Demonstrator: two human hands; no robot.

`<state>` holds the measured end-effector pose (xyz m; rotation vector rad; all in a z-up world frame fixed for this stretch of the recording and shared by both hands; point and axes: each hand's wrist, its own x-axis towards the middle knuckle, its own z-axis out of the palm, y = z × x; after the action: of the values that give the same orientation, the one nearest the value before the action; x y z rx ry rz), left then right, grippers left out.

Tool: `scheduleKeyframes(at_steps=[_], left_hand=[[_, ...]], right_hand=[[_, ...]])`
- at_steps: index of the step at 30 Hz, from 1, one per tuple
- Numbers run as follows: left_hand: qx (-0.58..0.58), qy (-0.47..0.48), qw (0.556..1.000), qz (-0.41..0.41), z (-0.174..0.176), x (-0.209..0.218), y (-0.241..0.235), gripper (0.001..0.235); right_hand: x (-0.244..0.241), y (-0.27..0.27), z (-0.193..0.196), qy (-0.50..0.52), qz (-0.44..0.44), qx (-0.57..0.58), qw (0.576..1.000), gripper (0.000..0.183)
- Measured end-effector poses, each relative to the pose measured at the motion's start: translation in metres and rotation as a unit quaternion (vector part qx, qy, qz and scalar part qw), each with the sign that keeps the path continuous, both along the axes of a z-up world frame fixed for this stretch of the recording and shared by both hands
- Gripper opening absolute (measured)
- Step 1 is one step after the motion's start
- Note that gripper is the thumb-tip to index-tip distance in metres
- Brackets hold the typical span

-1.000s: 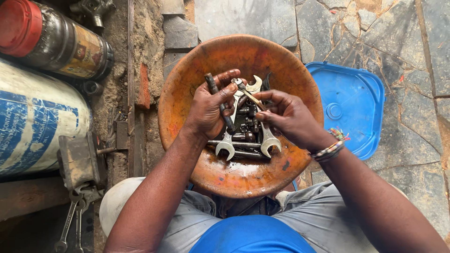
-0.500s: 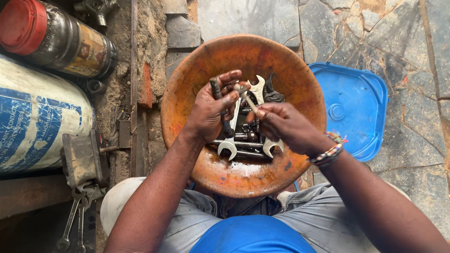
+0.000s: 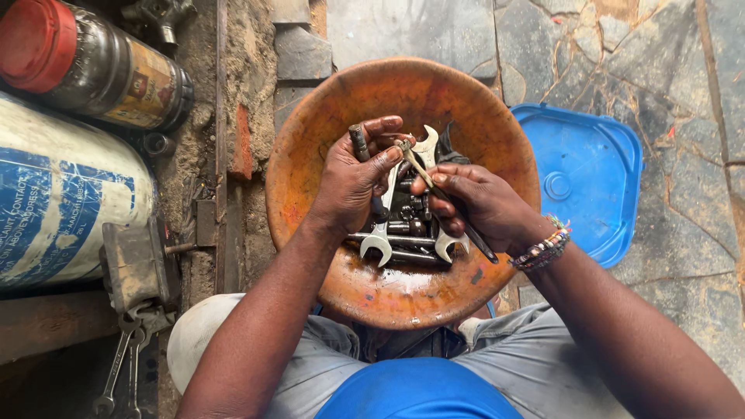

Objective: The person sits on the ground and uses two wrenches to loosen and remove a nut from a threaded metal rod. They then inspect the rod and the nut, placing them back into a bowl with other metal parts.

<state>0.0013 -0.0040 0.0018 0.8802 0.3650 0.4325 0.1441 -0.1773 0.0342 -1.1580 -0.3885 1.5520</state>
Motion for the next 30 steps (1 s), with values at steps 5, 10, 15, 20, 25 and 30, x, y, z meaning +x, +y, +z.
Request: scheduleKeyframes(at_steps=[5, 10, 15, 20, 25, 30], left_hand=[[-0.07, -0.009, 0.997, 0.041, -0.003, 0.002, 0.009, 0.032], [-0.128, -0.046, 0.99, 0.032, -0.01, -0.003, 0.011, 0.032], [-0.117, -0.032, 0.992, 0.037, -0.013, -0.003, 0.007, 0.033], [-0.139, 0.004, 0.99, 0.017, -0.014, -0.002, -0.003, 0.033], [-0.15, 0.034, 0.988, 0.013, -0.013, -0.002, -0.014, 0.032], [-0.107, 0.047, 0.993, 0.031, -0.012, -0.001, -0.016, 0.031]], right_hand=[[-0.002, 0.0, 0.0, -0.266, 0.046, -0.135, 0.953, 0.031], [-0.013, -0.002, 0.014, -0.638, -0.068, 0.088, 0.762, 0.016], [-0.021, -0.004, 0.031, -0.709, -0.09, 0.039, 0.699, 0.018], [-0.027, -0.003, 0.031, -0.74, -0.101, 0.143, 0.65, 0.021], [-0.022, -0.003, 0.029, -0.792, -0.101, 0.166, 0.579, 0.025], [-0.026, -0.002, 0.023, -0.788, -0.069, 0.125, 0.599, 0.022]])
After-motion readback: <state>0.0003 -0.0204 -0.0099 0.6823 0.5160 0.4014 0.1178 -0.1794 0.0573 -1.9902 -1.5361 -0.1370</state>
